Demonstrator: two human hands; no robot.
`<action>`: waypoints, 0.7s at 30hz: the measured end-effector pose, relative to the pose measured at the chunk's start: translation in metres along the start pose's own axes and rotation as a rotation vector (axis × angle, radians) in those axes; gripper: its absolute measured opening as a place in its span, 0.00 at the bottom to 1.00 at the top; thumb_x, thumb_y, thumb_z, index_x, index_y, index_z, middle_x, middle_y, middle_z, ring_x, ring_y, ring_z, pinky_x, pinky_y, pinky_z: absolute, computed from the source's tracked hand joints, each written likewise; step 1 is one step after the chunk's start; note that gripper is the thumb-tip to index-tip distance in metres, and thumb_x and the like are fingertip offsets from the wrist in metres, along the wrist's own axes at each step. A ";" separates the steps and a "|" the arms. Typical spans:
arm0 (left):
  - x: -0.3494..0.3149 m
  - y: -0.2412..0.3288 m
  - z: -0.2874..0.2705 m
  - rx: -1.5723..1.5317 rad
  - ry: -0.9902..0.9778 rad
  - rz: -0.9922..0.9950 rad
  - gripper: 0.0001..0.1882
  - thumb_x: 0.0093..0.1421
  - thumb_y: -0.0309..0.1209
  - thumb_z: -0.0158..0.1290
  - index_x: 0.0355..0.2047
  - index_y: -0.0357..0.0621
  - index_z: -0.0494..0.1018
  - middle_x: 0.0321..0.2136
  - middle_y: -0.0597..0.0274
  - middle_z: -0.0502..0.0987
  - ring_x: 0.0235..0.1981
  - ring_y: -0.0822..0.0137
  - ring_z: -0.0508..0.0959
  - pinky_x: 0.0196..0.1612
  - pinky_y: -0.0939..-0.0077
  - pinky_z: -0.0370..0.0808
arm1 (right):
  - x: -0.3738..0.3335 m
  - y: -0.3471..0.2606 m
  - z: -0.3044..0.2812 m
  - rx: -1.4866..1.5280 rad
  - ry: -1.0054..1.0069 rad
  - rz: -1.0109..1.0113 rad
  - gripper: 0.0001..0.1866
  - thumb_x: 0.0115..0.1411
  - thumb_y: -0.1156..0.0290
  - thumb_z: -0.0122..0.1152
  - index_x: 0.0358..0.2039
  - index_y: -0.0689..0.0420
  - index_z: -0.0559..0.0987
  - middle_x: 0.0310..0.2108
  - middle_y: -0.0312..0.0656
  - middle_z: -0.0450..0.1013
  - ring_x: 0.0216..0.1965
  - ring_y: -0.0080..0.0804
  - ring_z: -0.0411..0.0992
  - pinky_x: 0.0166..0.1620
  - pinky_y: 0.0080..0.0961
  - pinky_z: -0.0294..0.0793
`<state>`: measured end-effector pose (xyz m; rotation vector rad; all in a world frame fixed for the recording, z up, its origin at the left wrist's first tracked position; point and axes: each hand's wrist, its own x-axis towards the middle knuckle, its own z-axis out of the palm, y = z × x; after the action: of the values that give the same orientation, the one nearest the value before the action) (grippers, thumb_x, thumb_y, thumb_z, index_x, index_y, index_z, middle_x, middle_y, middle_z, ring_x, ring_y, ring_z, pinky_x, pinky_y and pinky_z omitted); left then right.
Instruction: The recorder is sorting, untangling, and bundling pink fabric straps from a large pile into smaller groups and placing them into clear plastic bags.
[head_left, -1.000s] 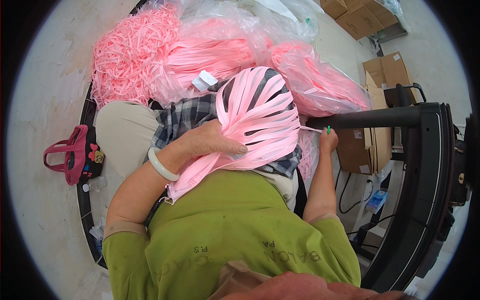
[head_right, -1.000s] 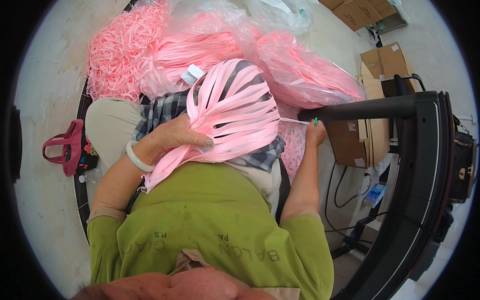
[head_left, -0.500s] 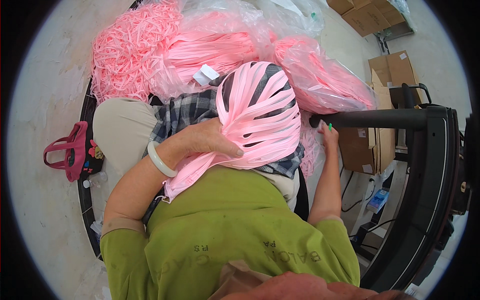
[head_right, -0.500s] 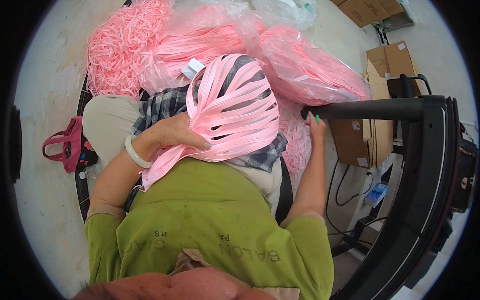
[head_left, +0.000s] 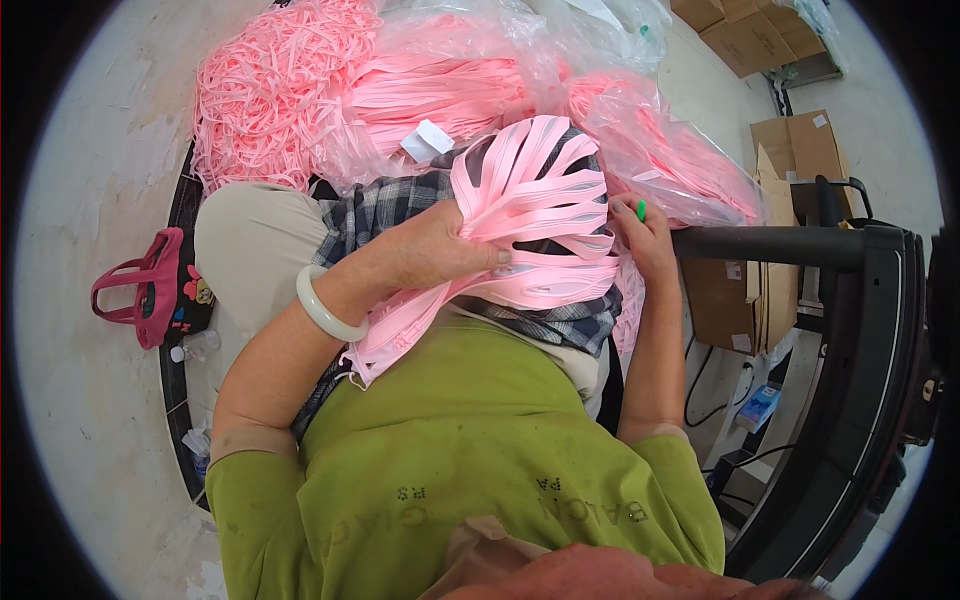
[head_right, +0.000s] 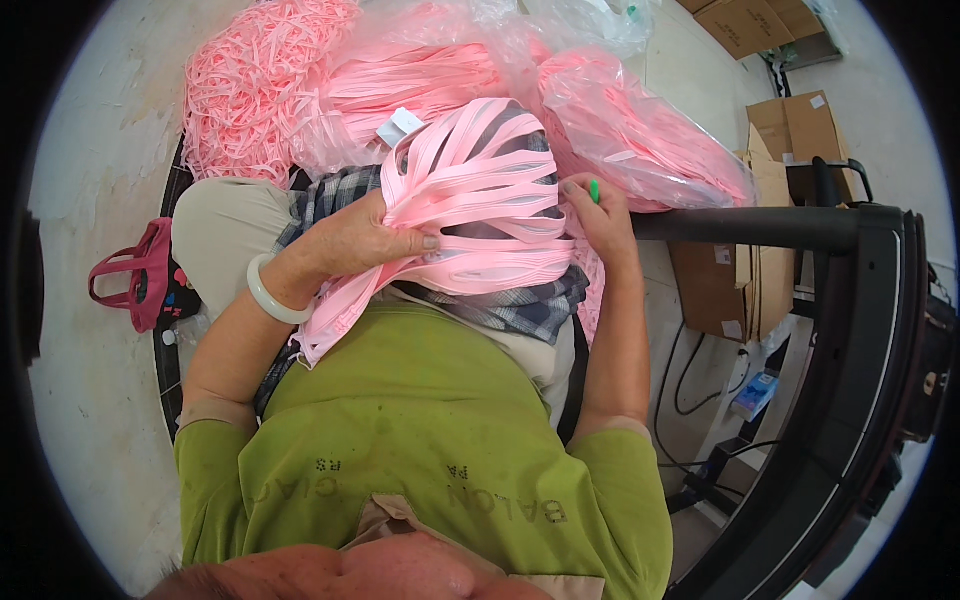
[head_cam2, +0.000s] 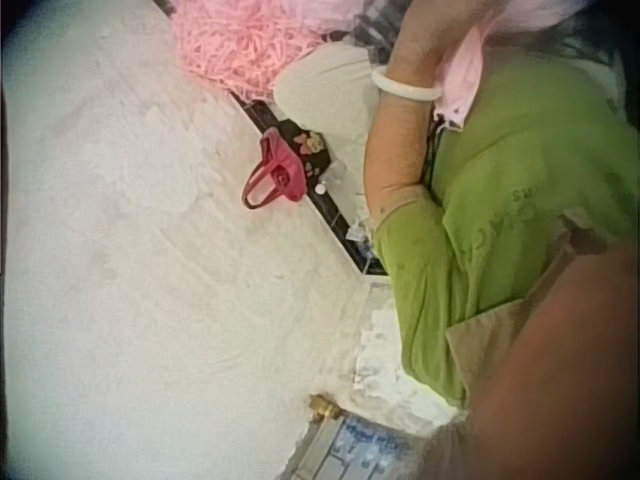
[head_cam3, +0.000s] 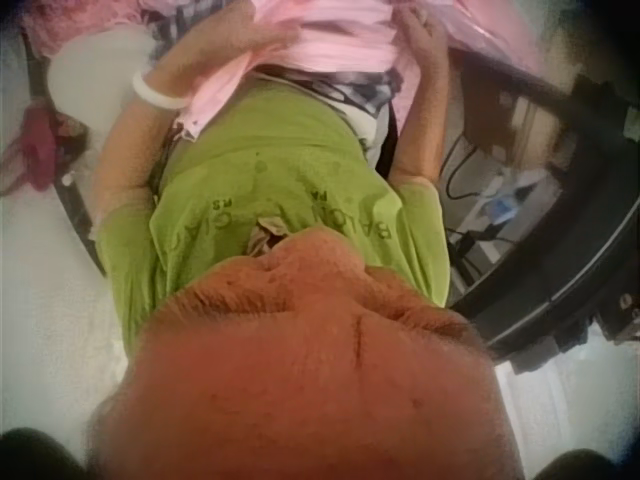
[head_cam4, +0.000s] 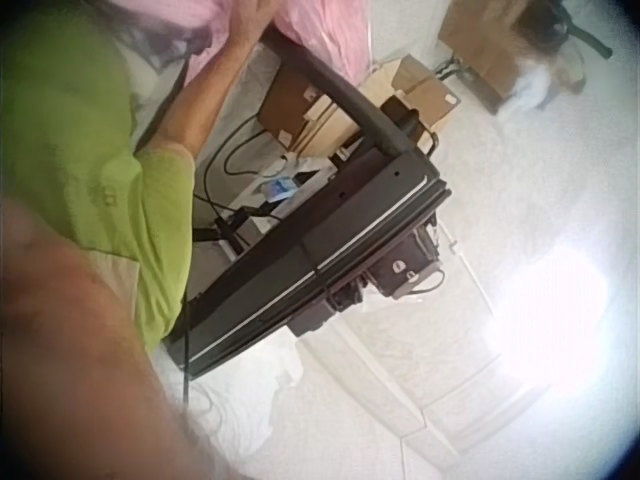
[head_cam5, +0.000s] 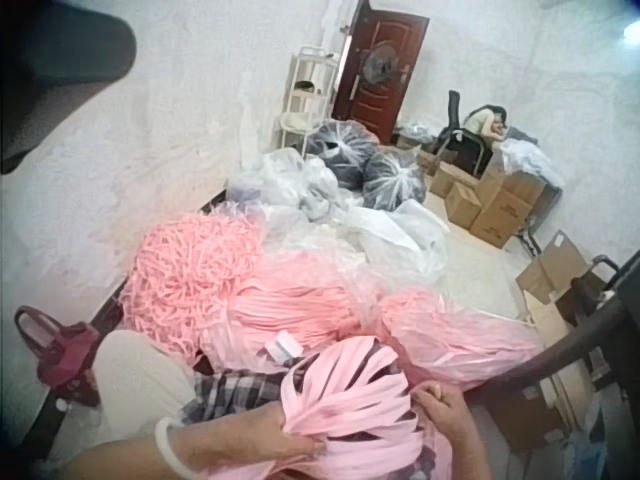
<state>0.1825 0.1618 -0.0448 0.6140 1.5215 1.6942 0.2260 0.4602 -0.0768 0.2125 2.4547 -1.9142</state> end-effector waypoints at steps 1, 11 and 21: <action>0.001 0.003 -0.001 -0.033 0.032 0.025 0.20 0.53 0.27 0.53 0.47 0.36 0.67 0.37 0.62 0.73 0.38 0.74 0.70 0.44 0.77 0.68 | -0.003 -0.006 0.003 -0.093 0.021 -0.148 0.08 0.58 0.74 0.50 0.31 0.64 0.76 0.24 0.33 0.71 0.26 0.16 0.64 0.30 0.13 0.63; 0.008 -0.003 -0.007 -0.051 0.001 -0.061 0.16 0.52 0.29 0.54 0.42 0.39 0.72 0.34 0.65 0.75 0.36 0.75 0.71 0.41 0.78 0.69 | -0.080 -0.052 0.052 -0.515 0.116 -0.477 0.21 0.43 0.73 0.64 0.40 0.62 0.75 0.41 0.51 0.70 0.37 0.39 0.72 0.38 0.26 0.71; 0.006 -0.011 0.000 0.031 0.037 -0.035 0.17 0.51 0.30 0.53 0.42 0.38 0.72 0.33 0.63 0.75 0.35 0.74 0.71 0.41 0.78 0.69 | -0.085 -0.056 0.066 -0.622 0.002 -0.502 0.20 0.40 0.80 0.63 0.38 0.58 0.75 0.33 0.46 0.71 0.29 0.40 0.73 0.29 0.28 0.72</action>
<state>0.1817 0.1663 -0.0560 0.5722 1.5784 1.6661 0.2988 0.3748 -0.0309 -0.4503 3.1585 -1.1225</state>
